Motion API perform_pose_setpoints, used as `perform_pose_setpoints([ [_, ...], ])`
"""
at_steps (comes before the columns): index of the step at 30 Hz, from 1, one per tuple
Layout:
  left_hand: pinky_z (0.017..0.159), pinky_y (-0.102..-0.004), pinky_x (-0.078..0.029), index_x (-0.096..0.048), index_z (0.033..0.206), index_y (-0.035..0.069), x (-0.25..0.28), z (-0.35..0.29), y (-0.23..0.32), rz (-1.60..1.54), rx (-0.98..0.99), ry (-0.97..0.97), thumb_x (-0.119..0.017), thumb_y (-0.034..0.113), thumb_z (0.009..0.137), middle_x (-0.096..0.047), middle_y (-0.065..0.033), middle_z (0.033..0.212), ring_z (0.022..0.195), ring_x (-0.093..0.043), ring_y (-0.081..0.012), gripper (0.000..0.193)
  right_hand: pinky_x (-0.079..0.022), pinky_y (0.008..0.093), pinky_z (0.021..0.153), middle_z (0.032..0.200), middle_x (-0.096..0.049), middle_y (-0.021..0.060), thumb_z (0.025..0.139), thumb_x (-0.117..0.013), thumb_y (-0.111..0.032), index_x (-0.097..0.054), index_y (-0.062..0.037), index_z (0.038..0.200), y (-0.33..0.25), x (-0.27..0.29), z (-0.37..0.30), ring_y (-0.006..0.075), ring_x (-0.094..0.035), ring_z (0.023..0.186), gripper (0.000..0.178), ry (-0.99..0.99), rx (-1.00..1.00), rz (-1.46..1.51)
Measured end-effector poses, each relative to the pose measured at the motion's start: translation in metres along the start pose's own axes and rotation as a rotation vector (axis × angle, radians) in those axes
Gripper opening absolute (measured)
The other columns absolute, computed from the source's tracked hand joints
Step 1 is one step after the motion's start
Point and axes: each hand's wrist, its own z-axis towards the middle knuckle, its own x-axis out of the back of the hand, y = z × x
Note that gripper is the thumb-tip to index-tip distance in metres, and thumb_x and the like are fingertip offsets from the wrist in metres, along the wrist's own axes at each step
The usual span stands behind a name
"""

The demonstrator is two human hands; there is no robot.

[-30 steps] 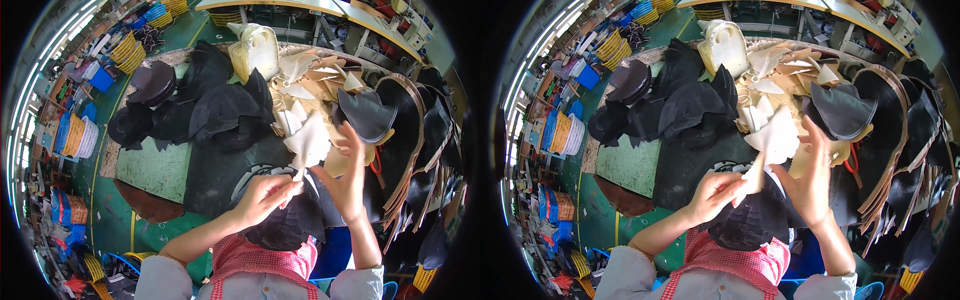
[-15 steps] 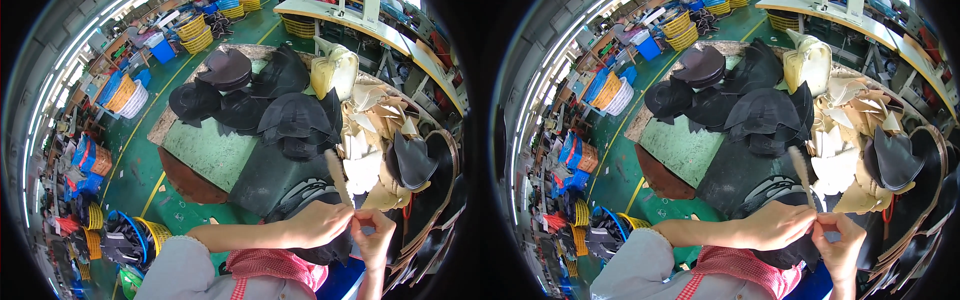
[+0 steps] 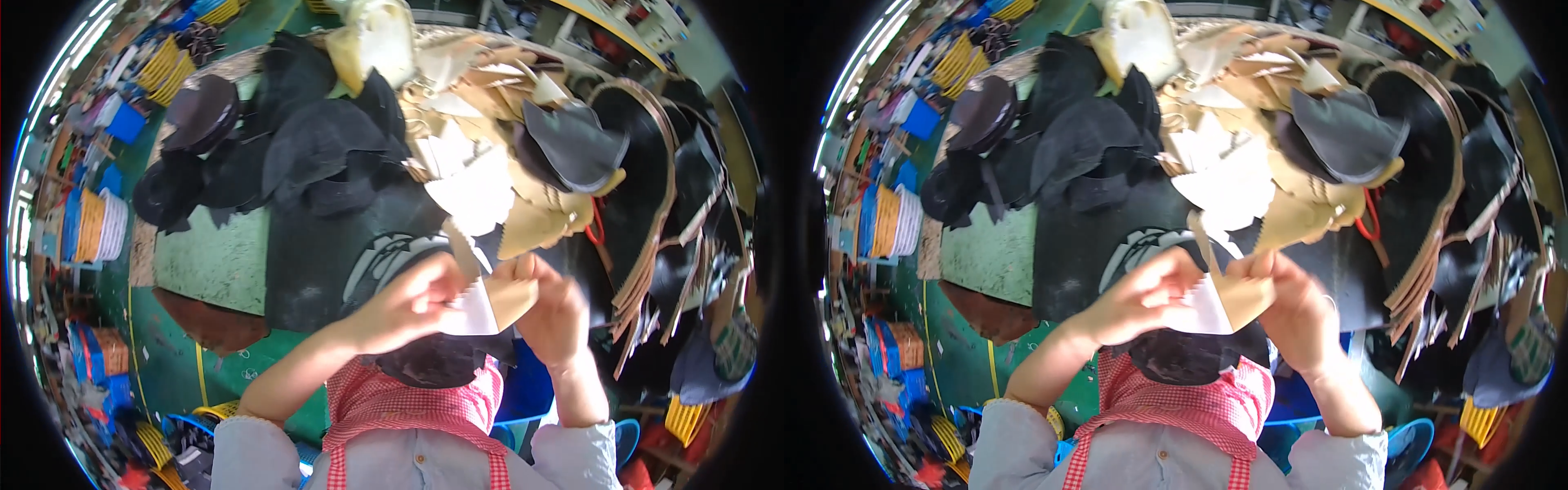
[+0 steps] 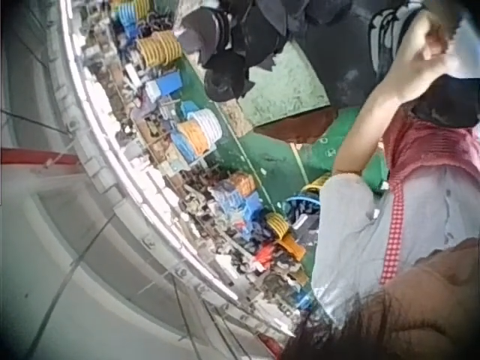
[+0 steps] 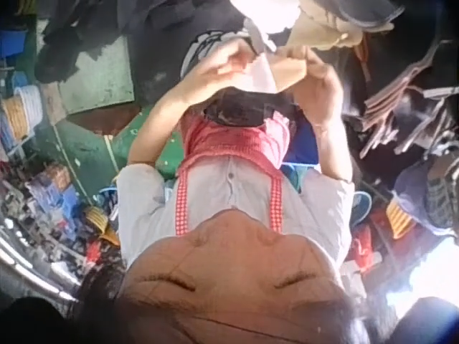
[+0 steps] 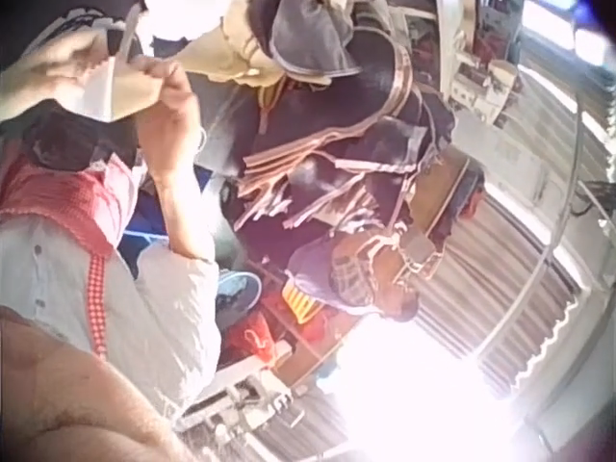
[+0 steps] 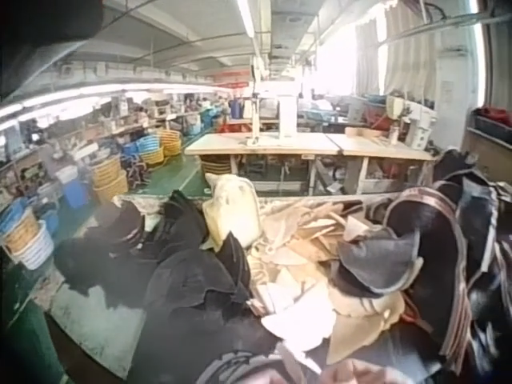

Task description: Organizing and matching cut leather and fabric shoe components at a workbench.

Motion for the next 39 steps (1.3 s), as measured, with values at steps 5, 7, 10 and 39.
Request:
perform_pose_setpoints([
  [5,0.101,-0.0295,-0.038,-0.053,0.107,0.001,0.035,-0.033,0.027,-0.016,0.320,-0.267,-0.044,-0.001,0.075,-0.059,-0.0069,0.105,0.109,-0.055,-0.0149,0.033,-0.025,0.0280,0.045,0.054,-0.034,-0.0041,0.081,-0.044,-0.019,-0.035,-0.0124,0.071,-0.053,0.044,-0.017,0.0105,-0.027,0.048,0.015,0.165,-0.209,-0.395],
  [7,0.103,-0.0297,-0.035,-0.056,0.103,0.001,0.034,-0.043,0.022,-0.017,0.298,-0.161,-0.042,-0.002,0.072,-0.059,-0.0064,0.104,0.108,-0.056,-0.0146,0.034,-0.046,0.0331,0.068,0.087,-0.060,0.0081,0.071,-0.064,-0.002,-0.060,-0.0059,0.098,-0.046,0.026,-0.032,0.0220,-0.056,0.077,0.027,0.330,0.079,-1.488],
  [10,0.084,-0.0433,-0.059,-0.051,0.114,-0.001,0.023,-0.035,0.011,-0.272,0.388,-0.163,-0.041,-0.004,0.070,-0.056,-0.0114,0.116,0.115,-0.057,-0.0241,0.046,-0.038,0.0524,0.106,0.138,-0.054,0.0143,0.059,-0.086,-0.014,-0.066,-0.0171,0.124,-0.027,0.000,-0.027,0.0339,-0.047,0.131,0.068,-0.101,0.564,-1.748],
  [39,0.115,-0.0448,-0.030,-0.047,0.143,0.010,0.099,-0.003,0.063,1.724,-0.414,0.713,-0.080,0.015,0.074,-0.046,-0.0144,0.147,0.141,-0.038,-0.0339,0.076,-0.051,0.0395,0.069,0.087,-0.065,0.0121,0.082,-0.076,-0.030,-0.060,-0.0058,0.099,-0.017,-0.012,0.065,0.0309,-0.065,0.081,0.034,0.114,0.568,-1.940],
])
